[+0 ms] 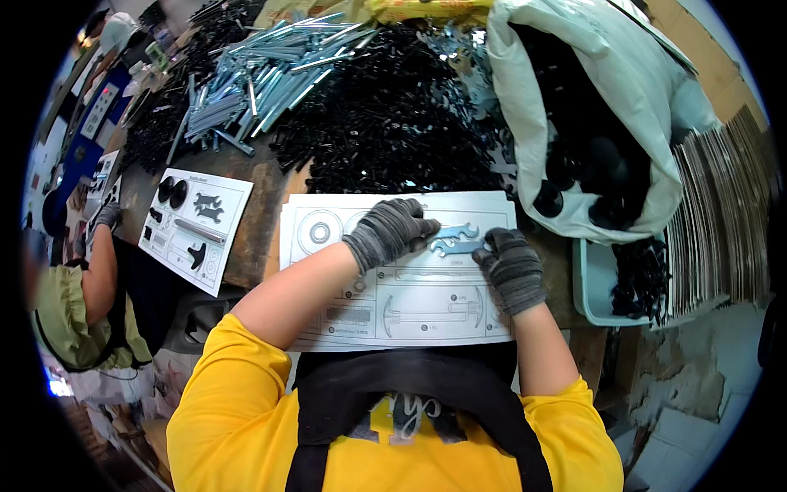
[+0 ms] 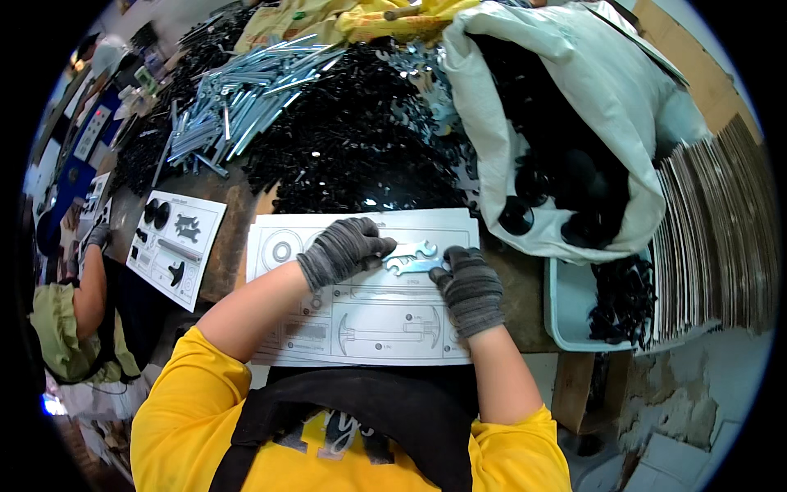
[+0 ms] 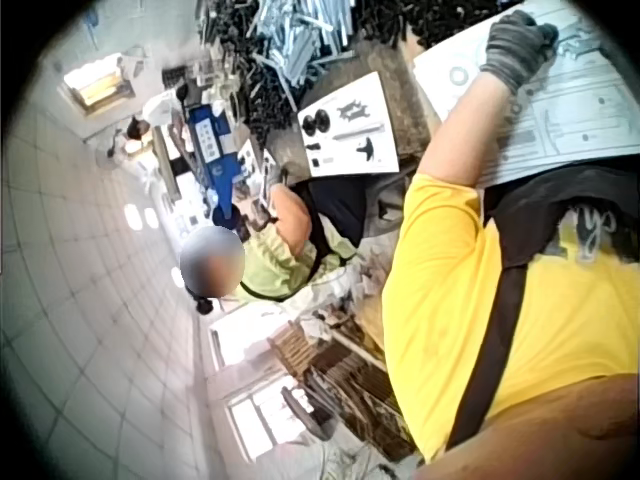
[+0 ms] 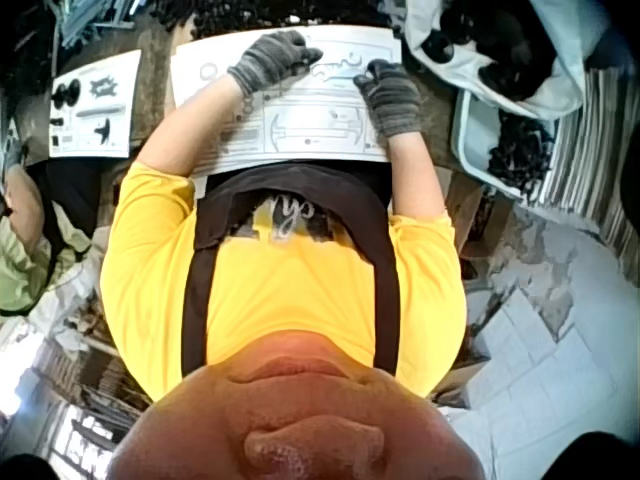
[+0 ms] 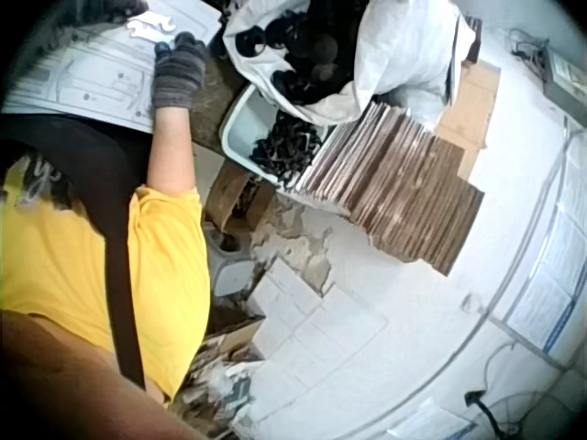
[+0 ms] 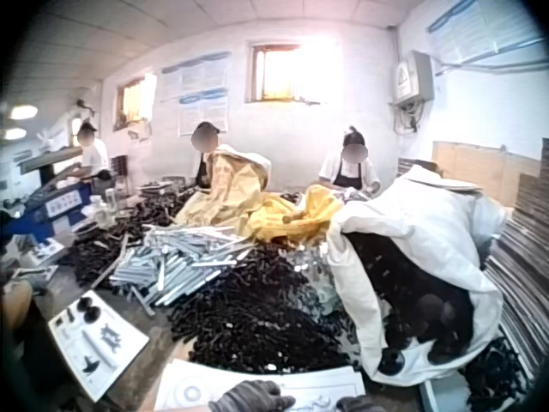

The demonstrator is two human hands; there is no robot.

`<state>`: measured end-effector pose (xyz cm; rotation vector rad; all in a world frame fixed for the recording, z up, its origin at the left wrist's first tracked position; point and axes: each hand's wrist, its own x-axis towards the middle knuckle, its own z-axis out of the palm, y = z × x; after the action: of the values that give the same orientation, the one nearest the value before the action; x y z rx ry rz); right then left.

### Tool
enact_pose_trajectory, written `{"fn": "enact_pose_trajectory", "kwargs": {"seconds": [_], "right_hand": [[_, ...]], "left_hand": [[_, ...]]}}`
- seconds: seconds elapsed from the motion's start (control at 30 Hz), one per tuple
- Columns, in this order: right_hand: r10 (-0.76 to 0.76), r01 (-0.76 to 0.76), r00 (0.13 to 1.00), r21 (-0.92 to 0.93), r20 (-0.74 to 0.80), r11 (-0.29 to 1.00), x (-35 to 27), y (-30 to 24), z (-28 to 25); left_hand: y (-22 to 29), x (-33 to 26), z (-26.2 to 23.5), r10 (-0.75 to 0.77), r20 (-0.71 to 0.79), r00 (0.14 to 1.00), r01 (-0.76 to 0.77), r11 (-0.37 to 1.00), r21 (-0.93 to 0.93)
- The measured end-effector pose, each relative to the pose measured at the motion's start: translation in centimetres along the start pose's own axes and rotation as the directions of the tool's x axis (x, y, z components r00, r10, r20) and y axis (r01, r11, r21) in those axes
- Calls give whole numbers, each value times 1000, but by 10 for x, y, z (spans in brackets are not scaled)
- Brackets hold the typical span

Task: The person picks various metal hardware pieces from piles on a table and places them into designated slots on a cardboard backing sheet. The person repeatedly picks up a completed sheet, moves it aside, and begins filling a new sheet with bolts, nuts, and other fasteners.

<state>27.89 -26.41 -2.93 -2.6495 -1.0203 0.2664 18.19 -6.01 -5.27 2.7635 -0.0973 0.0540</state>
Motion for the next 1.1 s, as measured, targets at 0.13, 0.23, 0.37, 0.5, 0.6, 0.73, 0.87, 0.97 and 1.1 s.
{"fn": "enact_pose_trajectory", "kwargs": {"seconds": [0.13, 0.23, 0.37, 0.5, 0.6, 0.73, 0.87, 0.97, 1.1], "right_hand": [[-62, 65, 990, 25, -124, 998, -4, -2, 4], [-39, 50, 991, 82, -128, 995, -1, 9, 13], [-74, 94, 994, 266, -84, 959, 3, 26, 18], [-110, 136, 990, 375, -90, 917, 1, 35, 24], [-103, 135, 990, 391, -101, 910, -1, 31, 24], [-80, 113, 990, 308, -119, 945, -4, 19, 14], [-157, 195, 968, 193, -196, 962, -4, 13, 9], [-140, 171, 974, 174, -176, 970, -3, 9, 2], [-156, 195, 975, 279, -156, 940, 0, 24, 1]], "left_hand": [[-10, 2, 8, 17, 21, 1000, -15, 995, -102], [0, -1, -15, 36, 70, 997, -32, 998, -60], [-55, 1, -46, -183, -122, 976, 176, 982, -65], [-190, -12, -61, -398, -745, 535, 478, 870, -121], [-227, -32, -106, -603, -763, 231, 856, 498, -135], [-264, -34, -126, -920, -388, 60, 932, 191, -309], [-304, -33, -117, -903, -379, 201, 936, 291, -197], [-259, -28, -114, -988, -53, 144, 560, 126, -819], [-177, -31, -94, -957, 90, 274, 112, -62, -992]]}}
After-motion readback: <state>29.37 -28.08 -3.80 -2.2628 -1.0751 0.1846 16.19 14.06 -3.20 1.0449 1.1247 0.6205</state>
